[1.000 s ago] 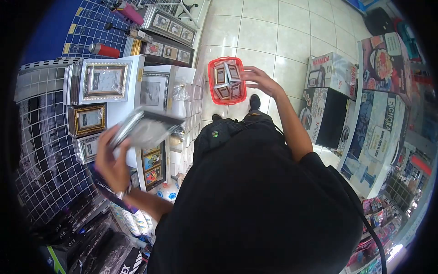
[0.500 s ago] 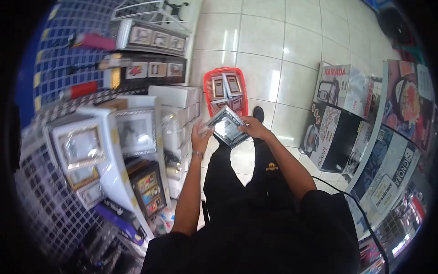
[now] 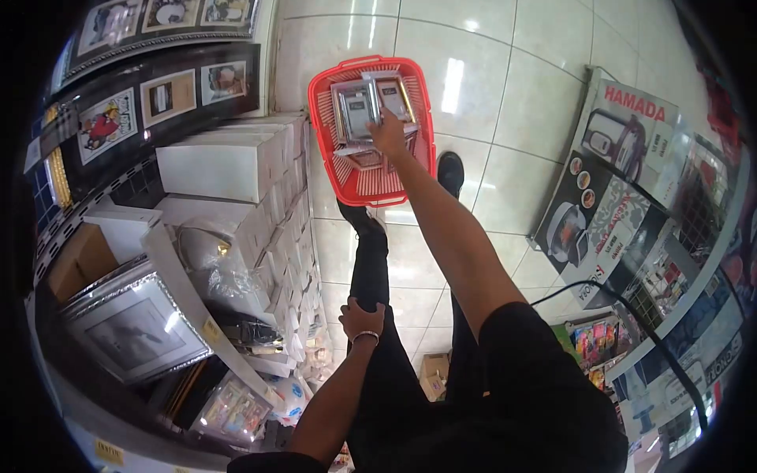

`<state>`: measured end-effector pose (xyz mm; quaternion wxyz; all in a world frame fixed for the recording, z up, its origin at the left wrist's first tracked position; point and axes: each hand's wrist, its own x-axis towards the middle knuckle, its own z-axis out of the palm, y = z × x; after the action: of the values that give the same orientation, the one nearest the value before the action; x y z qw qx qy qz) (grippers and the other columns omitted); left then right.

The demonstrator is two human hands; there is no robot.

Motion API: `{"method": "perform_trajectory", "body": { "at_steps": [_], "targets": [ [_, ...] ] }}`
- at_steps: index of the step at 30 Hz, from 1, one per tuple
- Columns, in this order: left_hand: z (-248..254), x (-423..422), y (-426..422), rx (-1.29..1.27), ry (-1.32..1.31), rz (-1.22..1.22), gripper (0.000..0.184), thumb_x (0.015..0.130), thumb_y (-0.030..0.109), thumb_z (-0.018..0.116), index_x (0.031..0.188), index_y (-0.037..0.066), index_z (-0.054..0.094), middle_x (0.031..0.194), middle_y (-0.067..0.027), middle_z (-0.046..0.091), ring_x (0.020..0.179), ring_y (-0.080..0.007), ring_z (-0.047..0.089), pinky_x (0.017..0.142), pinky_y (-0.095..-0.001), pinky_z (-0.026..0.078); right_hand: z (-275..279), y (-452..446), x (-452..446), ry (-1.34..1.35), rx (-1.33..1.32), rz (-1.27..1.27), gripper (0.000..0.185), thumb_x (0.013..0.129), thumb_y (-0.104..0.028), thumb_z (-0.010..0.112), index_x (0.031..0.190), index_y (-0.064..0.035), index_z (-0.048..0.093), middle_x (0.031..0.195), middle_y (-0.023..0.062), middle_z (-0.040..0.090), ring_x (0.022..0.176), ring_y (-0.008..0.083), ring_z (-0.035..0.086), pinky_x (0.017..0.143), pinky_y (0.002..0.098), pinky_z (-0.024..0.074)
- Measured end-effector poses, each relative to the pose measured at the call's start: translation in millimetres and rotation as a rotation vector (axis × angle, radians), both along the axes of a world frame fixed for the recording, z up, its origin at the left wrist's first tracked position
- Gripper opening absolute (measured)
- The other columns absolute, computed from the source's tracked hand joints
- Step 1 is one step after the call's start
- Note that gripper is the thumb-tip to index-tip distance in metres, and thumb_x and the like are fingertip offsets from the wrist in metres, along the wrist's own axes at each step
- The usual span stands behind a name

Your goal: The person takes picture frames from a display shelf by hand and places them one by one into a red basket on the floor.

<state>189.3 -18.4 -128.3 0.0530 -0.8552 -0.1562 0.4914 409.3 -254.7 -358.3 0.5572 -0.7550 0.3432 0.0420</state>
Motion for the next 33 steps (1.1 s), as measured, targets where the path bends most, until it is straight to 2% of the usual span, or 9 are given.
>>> {"method": "perform_trajectory", "body": {
  "at_steps": [2, 6, 11, 18, 21, 23, 26, 31, 33],
  "targets": [
    [7, 0, 10, 0.019, -0.017, -0.003, 0.06, 0.069, 0.038, 0.064, 0.115, 0.003, 0.046, 0.106, -0.0202, 0.049, 0.095, -0.037, 0.052, 0.078, -0.0457, 0.048, -12, 23, 12, 0.031, -0.167, -0.059, 0.035, 0.074, -0.015, 0.067, 0.101, 0.0042, 0.054, 0.083, 0.0239, 0.061, 0.079, 0.0361, 0.061, 0.07, 0.0406, 0.0463],
    [3, 13, 15, -0.004, -0.033, -0.009, 0.054, 0.072, 0.037, 0.061, 0.11, 0.001, 0.05, 0.105, -0.0194, 0.05, 0.095, -0.0364, 0.052, 0.077, -0.0446, 0.049, -37, 40, 26, 0.13, -0.213, -0.054, 0.034, 0.074, -0.012, 0.066, 0.101, 0.0062, 0.053, 0.084, 0.0263, 0.06, 0.083, 0.0407, 0.06, 0.07, 0.0421, 0.0461],
    [4, 20, 16, -0.02, -0.019, 0.0, 0.052, 0.072, 0.037, 0.061, 0.109, 0.002, 0.05, 0.105, -0.0182, 0.05, 0.095, -0.0356, 0.052, 0.074, -0.0448, 0.051, -55, 55, 24, 0.284, -0.193, -0.119, 0.034, 0.076, -0.012, 0.064, 0.104, 0.0021, 0.05, 0.084, 0.0278, 0.06, 0.085, 0.0429, 0.059, 0.07, 0.0442, 0.0467],
    [6, 25, 18, 0.015, 0.032, -0.011, 0.051, 0.072, 0.037, 0.061, 0.11, 0.004, 0.05, 0.107, -0.0162, 0.05, 0.097, -0.0326, 0.052, 0.075, -0.0458, 0.051, -59, 64, 29, 0.267, -0.162, -0.122, 0.043, 0.076, -0.006, 0.061, 0.114, 0.0009, 0.042, 0.089, 0.0303, 0.059, 0.088, 0.0464, 0.056, 0.075, 0.0485, 0.0442],
    [4, 24, 19, 0.021, 0.026, -0.003, 0.052, 0.071, 0.038, 0.061, 0.11, 0.005, 0.051, 0.106, -0.0157, 0.05, 0.098, -0.0326, 0.052, 0.077, -0.0465, 0.049, -60, 65, 34, 0.276, -0.127, -0.105, 0.047, 0.074, -0.004, 0.061, 0.115, -0.0003, 0.039, 0.098, 0.0298, 0.056, 0.094, 0.0439, 0.054, 0.083, 0.0463, 0.0434],
    [4, 24, 20, 0.038, 0.028, 0.009, 0.052, 0.07, 0.039, 0.061, 0.11, 0.007, 0.052, 0.104, -0.0152, 0.051, 0.099, -0.0321, 0.052, 0.08, -0.0467, 0.048, -52, 74, 36, 0.247, -0.294, -0.102, 0.05, 0.071, 0.001, 0.059, 0.117, 0.0024, 0.039, 0.114, 0.0279, 0.047, 0.107, 0.0413, 0.047, 0.089, 0.0439, 0.0407],
    [5, 26, 19, 0.037, 0.028, -0.049, 0.052, 0.071, 0.038, 0.06, 0.109, 0.004, 0.05, 0.106, -0.0157, 0.05, 0.098, -0.0319, 0.052, 0.074, -0.0456, 0.051, -26, 82, 40, 0.276, -0.293, -0.125, 0.056, 0.069, 0.005, 0.056, 0.121, 0.005, 0.036, 0.125, 0.0257, 0.037, 0.115, 0.0407, 0.039, 0.094, 0.0428, 0.0371],
    [8, 40, 16, 0.063, -0.018, -0.08, 0.051, 0.071, 0.039, 0.059, 0.106, 0.003, 0.052, 0.105, -0.0158, 0.052, 0.098, -0.0324, 0.053, 0.075, -0.0454, 0.051, -14, 79, 13, 0.052, -0.365, -0.009, 0.061, 0.069, 0.005, 0.054, 0.126, 0.0064, 0.031, 0.121, 0.025, 0.039, 0.116, 0.0415, 0.038, 0.097, 0.042, 0.0347],
    [11, 48, 12, 0.09, -0.073, -0.051, 0.049, 0.069, 0.04, 0.061, 0.104, 0.005, 0.055, 0.102, -0.0158, 0.055, 0.096, -0.0333, 0.055, 0.078, -0.0461, 0.049, 38, 65, 0, 0.049, -0.254, 0.023, 0.058, 0.069, 0.005, 0.052, 0.125, 0.0063, 0.033, 0.119, 0.0259, 0.041, 0.113, 0.0418, 0.04, 0.097, 0.0424, 0.0345]
  ]
}}
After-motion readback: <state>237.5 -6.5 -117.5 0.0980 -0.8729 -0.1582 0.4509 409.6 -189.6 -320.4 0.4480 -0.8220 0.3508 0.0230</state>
